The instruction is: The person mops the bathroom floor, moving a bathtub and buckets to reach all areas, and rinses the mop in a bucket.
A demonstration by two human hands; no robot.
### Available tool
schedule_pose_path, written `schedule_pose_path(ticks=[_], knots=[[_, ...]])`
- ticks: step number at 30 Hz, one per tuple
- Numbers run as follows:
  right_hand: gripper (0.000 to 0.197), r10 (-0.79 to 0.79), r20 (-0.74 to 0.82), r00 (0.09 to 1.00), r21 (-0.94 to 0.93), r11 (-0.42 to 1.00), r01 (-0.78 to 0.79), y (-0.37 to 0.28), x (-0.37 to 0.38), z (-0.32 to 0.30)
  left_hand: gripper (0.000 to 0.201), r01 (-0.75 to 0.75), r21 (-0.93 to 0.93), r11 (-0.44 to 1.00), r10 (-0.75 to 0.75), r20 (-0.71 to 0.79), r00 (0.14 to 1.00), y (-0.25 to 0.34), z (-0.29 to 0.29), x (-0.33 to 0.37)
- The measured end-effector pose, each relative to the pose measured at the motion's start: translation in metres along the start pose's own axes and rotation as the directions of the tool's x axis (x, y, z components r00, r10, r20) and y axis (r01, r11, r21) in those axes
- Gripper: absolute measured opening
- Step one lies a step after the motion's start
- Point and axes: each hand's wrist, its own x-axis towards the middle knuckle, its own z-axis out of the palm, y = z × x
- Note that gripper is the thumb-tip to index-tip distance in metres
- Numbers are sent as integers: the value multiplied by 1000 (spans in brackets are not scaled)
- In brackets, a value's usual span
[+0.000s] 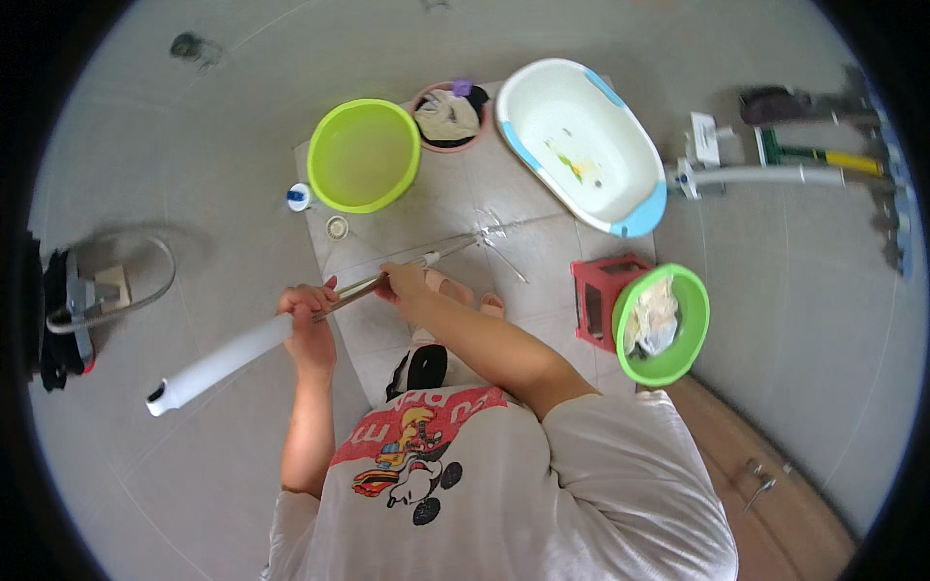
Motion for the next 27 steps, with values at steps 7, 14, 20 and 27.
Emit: schedule_pose_path(ticks=[7,14,20,27], knots=[[7,-212,-205,956,441,852,283,-16,4,-128,9,-161,220,962,82,331,940,4,67,-36],[9,-179,-451,874,558,708,433,-24,-2,-164,1,34,177,984,-98,370,924,-8,85,-30],[16,-190,-531,826,500,716,487,-23,35,-180,5,230,152,961,-273,419,866,-37,86,-3],[16,-107,-409,906,317,915,251,4,88,-99,13,236,267,934,-270,101,957,-14,-5,-1]])
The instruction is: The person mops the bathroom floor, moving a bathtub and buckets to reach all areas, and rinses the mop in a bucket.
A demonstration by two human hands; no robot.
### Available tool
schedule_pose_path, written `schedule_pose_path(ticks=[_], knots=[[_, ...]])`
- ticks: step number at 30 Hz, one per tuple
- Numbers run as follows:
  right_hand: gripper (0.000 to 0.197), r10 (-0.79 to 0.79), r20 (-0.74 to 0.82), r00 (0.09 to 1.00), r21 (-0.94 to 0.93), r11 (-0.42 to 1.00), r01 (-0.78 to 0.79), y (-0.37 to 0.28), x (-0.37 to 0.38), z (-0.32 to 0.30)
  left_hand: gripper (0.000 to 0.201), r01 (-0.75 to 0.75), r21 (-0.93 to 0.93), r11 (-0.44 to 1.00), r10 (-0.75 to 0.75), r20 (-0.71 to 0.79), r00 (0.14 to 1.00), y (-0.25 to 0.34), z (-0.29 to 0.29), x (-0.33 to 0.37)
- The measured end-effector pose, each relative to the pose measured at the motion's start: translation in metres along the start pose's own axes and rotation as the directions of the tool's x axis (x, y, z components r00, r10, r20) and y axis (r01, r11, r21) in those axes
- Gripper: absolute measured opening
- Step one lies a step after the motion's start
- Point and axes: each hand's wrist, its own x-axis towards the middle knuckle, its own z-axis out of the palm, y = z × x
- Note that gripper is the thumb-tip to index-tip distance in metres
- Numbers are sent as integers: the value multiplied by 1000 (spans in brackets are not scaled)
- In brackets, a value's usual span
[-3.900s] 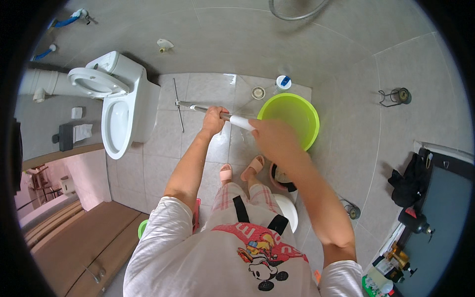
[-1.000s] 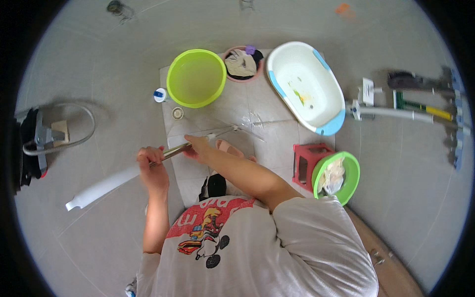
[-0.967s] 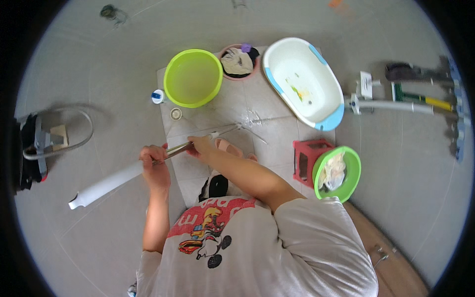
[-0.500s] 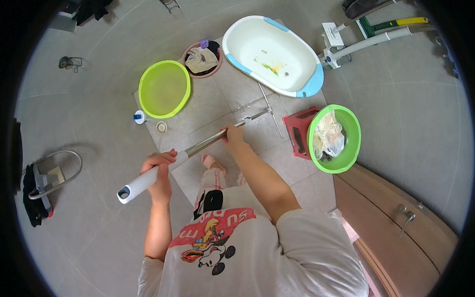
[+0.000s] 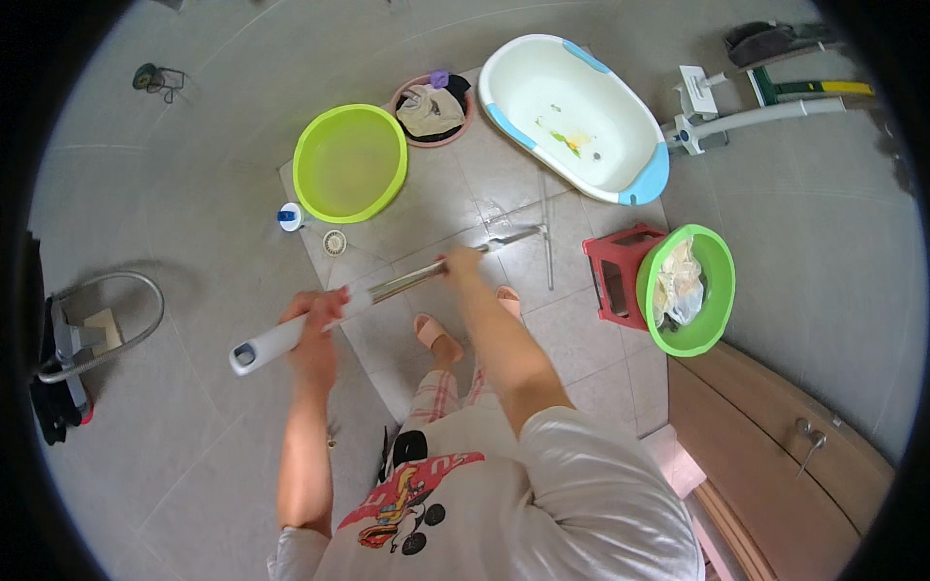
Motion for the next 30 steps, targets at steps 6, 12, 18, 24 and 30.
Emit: schedule_pose_path(ticks=[6,12,18,24,30], knots=[[16,115,132,985,-266,961,-77,75,-50,68,25,-117,-90,989,91,-252,963,11,-89,-52],[23,-95,209,973,-233,962,144,85,-57,61,28,-226,-5,974,221,-199,955,-2,-85,-95],[7,-334,85,939,-439,833,336,-9,64,42,7,-73,-79,994,64,-102,993,-51,-27,-25],[10,-212,38,976,-577,793,195,28,38,62,10,8,-84,996,-31,-271,962,-51,-52,-50],[22,-28,172,985,-759,633,151,138,-20,65,24,0,-70,998,-32,-462,886,-26,-118,-124]])
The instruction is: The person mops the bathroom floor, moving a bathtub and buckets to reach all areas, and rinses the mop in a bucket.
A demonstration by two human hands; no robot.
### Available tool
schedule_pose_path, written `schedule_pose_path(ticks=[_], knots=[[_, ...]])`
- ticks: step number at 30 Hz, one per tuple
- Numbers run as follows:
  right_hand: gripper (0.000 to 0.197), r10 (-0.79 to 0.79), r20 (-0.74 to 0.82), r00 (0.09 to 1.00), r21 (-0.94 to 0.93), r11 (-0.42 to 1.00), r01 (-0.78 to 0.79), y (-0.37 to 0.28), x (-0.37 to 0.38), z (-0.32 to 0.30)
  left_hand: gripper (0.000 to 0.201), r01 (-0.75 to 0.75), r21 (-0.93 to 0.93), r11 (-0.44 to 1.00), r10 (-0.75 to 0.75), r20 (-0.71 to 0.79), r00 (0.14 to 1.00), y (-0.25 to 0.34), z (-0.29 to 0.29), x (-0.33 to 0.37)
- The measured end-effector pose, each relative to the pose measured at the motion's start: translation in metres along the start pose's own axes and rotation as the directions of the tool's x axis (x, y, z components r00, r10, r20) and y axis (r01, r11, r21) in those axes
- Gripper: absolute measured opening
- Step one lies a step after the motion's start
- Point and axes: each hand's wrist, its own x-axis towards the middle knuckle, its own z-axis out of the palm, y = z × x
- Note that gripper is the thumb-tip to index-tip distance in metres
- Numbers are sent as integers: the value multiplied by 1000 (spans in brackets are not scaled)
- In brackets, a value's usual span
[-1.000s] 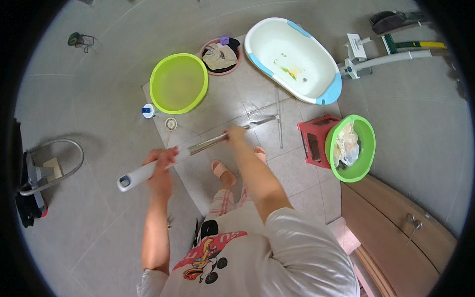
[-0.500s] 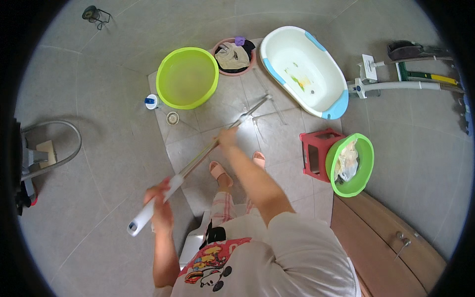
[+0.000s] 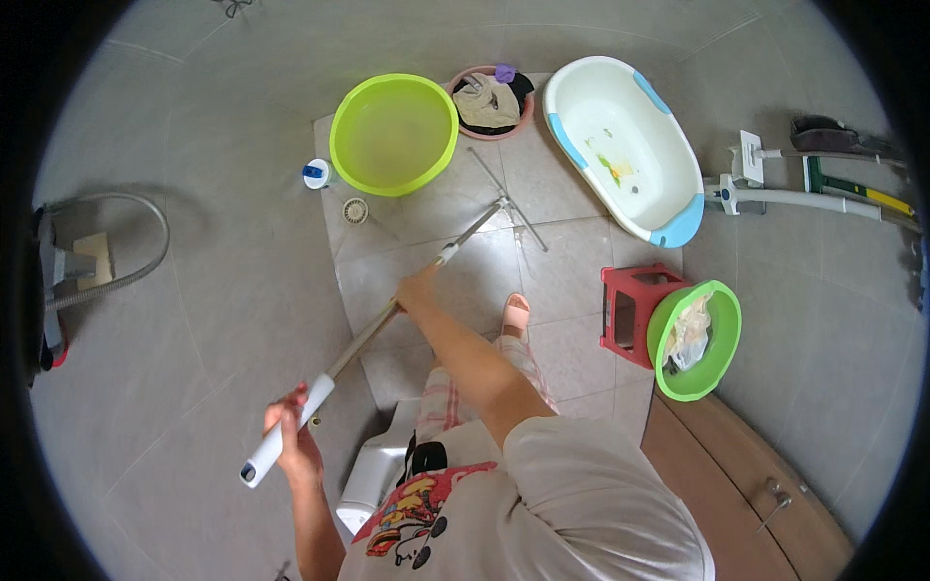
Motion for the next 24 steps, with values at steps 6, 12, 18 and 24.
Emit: schedule_pose_path(ticks=[6,12,18,24], knots=[[33,-357,-9,934,79,931,356,59,36,29,29,-154,-47,987,155,12,988,-16,-18,-30],[40,-67,-27,997,-294,954,56,-53,-3,-21,16,36,-44,998,-39,-73,997,-56,31,-29],[56,-16,24,1000,-384,923,24,15,-24,1,19,61,-144,988,-86,-173,981,-45,-15,-87],[57,5,95,995,-236,972,17,52,-48,9,29,54,-44,998,-59,-141,988,-18,-27,-116]])
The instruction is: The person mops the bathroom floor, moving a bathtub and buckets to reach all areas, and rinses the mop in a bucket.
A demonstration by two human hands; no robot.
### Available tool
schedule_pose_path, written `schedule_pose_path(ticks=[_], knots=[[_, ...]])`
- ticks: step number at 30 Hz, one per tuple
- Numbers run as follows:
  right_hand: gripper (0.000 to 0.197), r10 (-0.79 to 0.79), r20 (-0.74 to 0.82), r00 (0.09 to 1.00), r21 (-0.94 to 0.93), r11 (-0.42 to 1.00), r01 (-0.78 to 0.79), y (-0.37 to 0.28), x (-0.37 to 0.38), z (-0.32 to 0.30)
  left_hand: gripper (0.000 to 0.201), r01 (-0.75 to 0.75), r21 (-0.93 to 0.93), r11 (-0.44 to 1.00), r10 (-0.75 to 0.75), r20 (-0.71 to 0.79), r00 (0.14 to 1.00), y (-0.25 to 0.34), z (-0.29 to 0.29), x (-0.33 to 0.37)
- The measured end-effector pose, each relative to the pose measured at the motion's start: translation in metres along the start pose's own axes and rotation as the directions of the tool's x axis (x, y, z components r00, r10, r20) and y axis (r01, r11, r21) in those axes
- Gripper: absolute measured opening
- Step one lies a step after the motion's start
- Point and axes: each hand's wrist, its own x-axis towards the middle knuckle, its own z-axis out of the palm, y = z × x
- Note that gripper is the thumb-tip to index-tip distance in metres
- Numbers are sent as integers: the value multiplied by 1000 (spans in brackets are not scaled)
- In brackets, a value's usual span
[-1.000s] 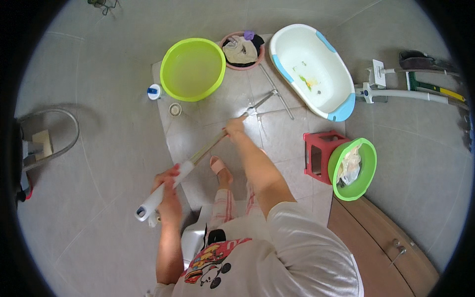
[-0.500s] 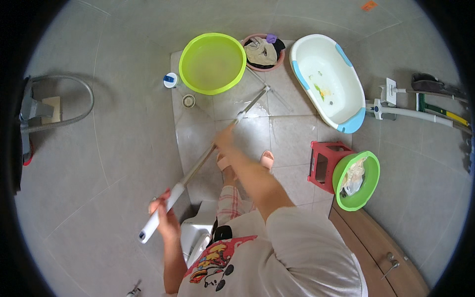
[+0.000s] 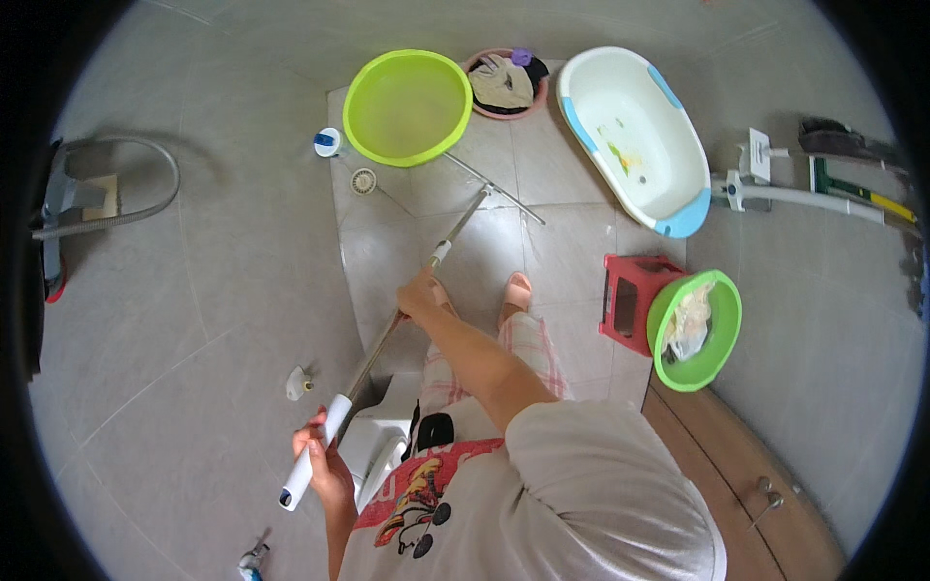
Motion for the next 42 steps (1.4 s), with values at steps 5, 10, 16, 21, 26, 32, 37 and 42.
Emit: schedule_pose_path(ticks=[5,10,16,21,26,32,37,42], knots=[[38,-187,-119,975,454,863,221,14,-21,-42,23,-89,41,995,74,277,958,2,-3,34],[27,148,-289,946,761,635,133,19,0,-114,12,7,87,996,-57,591,805,-15,77,112],[20,138,-167,976,811,582,57,-1,49,-83,16,-111,173,979,-38,685,728,9,98,194],[16,136,-149,979,756,654,24,-86,35,48,15,-232,226,946,78,536,841,73,11,239],[36,65,170,983,725,667,-170,-113,-1,149,16,-197,262,945,97,351,931,104,-81,245],[42,111,239,965,592,770,-236,-109,-20,211,21,-113,177,978,91,126,988,113,-129,219],[46,172,201,964,505,825,-253,-103,-45,192,22,-134,186,973,105,156,982,96,-142,185],[43,106,179,978,555,810,-189,-76,-59,143,24,-206,182,962,148,290,946,89,-115,158]])
